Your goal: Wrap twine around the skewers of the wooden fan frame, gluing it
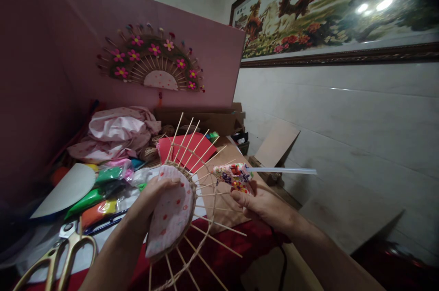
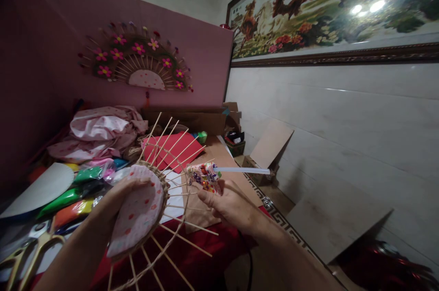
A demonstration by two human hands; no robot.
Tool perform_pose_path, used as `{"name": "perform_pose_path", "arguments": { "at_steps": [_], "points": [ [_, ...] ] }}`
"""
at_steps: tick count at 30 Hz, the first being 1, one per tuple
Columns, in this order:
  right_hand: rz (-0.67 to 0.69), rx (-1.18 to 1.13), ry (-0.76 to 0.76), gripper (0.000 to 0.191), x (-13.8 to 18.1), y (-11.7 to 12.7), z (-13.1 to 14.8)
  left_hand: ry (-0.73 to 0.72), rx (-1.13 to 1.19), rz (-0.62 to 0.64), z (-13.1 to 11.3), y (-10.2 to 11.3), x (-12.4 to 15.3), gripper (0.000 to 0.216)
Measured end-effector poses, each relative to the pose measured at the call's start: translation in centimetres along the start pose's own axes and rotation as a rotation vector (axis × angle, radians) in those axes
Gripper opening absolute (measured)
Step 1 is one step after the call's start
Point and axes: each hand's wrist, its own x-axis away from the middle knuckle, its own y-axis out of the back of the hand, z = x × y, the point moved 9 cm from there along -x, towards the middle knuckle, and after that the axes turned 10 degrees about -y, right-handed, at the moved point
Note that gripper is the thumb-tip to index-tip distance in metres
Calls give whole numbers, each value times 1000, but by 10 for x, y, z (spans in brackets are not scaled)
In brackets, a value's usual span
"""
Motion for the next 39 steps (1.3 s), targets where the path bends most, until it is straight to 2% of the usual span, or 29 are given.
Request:
{"name": "perform_pose_path", "arguments": {
  "at_steps": [7, 14, 31, 39],
  "points": [
    [-20, -8, -25, 40, 0, 1, -5, -35, 10, 21, -4, -3, 1, 9],
    [7, 3, -71, 42, -2, 1, -12, -18, 0, -33, -1, 4, -1, 11],
    [-20, -83, -17, 40, -1, 3, -7, 24, -5, -48, 1, 3, 2, 12],
    [82, -222, 55, 38, -5, -4, -9, 4, -15, -43, 0, 3, 0, 11]
  ]
}}
